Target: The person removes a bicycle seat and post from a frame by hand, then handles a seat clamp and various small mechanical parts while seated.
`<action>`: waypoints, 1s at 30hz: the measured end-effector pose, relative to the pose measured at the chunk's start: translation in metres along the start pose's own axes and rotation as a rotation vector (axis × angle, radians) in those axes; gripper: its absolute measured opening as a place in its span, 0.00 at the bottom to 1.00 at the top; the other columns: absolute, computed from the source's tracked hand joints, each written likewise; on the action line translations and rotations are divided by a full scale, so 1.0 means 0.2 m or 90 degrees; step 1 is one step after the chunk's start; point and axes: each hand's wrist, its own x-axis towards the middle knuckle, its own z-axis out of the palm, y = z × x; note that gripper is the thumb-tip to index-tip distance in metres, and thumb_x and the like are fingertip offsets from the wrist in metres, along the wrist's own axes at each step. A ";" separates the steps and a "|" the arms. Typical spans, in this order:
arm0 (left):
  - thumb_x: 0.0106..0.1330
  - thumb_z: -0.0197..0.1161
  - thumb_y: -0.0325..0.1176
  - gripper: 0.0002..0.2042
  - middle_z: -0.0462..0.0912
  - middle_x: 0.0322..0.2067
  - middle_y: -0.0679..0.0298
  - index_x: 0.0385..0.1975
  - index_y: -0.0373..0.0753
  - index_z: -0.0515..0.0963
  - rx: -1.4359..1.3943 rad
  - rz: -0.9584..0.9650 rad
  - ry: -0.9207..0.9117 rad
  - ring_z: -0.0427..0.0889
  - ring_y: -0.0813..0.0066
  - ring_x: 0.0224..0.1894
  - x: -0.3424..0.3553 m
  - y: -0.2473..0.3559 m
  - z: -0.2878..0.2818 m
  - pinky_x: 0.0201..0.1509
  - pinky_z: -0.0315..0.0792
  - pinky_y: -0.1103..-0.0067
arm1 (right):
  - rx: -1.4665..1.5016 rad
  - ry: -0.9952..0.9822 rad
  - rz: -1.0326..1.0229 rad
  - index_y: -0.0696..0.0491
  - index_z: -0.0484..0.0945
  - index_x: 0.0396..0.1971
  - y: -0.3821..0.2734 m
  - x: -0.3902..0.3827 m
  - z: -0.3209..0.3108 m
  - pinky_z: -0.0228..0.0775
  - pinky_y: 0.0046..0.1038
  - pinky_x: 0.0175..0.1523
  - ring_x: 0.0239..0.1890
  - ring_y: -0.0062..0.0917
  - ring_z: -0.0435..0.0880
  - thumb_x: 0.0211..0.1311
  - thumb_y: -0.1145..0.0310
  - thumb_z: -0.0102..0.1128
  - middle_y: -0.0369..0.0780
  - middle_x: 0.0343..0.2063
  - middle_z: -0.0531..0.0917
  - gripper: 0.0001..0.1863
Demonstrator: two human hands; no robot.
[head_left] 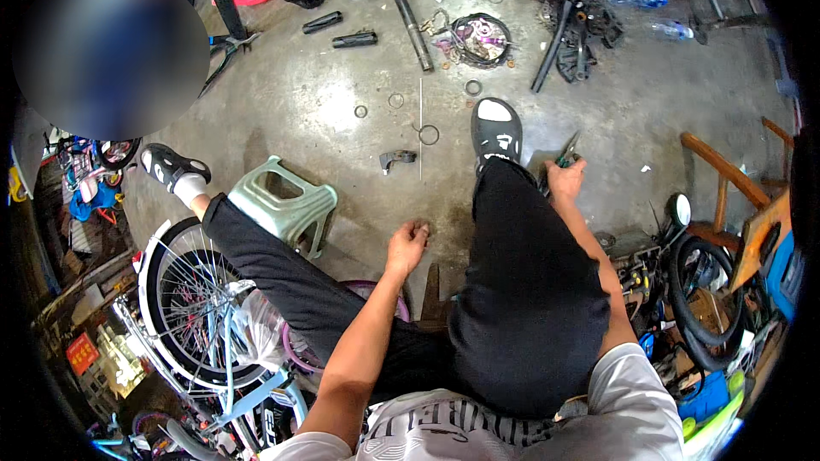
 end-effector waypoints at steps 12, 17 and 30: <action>0.72 0.57 0.33 0.15 0.86 0.36 0.59 0.52 0.31 0.79 -0.282 -0.080 0.005 0.84 0.70 0.34 0.05 -0.29 -0.10 0.36 0.78 0.73 | 0.115 0.152 -0.155 0.52 0.63 0.63 0.81 -0.75 -1.11 0.72 0.38 0.48 0.40 0.37 0.79 0.49 0.63 0.69 0.43 0.36 0.77 0.39; 0.72 0.57 0.33 0.14 0.86 0.35 0.59 0.51 0.31 0.79 -0.393 -0.090 -0.001 0.84 0.70 0.33 0.05 -0.32 -0.07 0.34 0.77 0.73 | 0.047 0.238 -0.015 0.57 0.65 0.58 1.28 -0.77 -1.03 0.70 0.44 0.56 0.49 0.48 0.79 0.51 0.56 0.71 0.50 0.45 0.79 0.37; 0.74 0.58 0.38 0.14 0.87 0.36 0.60 0.48 0.33 0.79 -0.093 0.173 -0.001 0.84 0.73 0.33 -0.22 0.06 -0.16 0.39 0.78 0.75 | 0.393 0.043 -0.405 0.58 0.80 0.45 0.31 -0.51 -1.35 0.70 0.27 0.54 0.45 0.21 0.79 0.68 0.68 0.63 0.38 0.40 0.83 0.11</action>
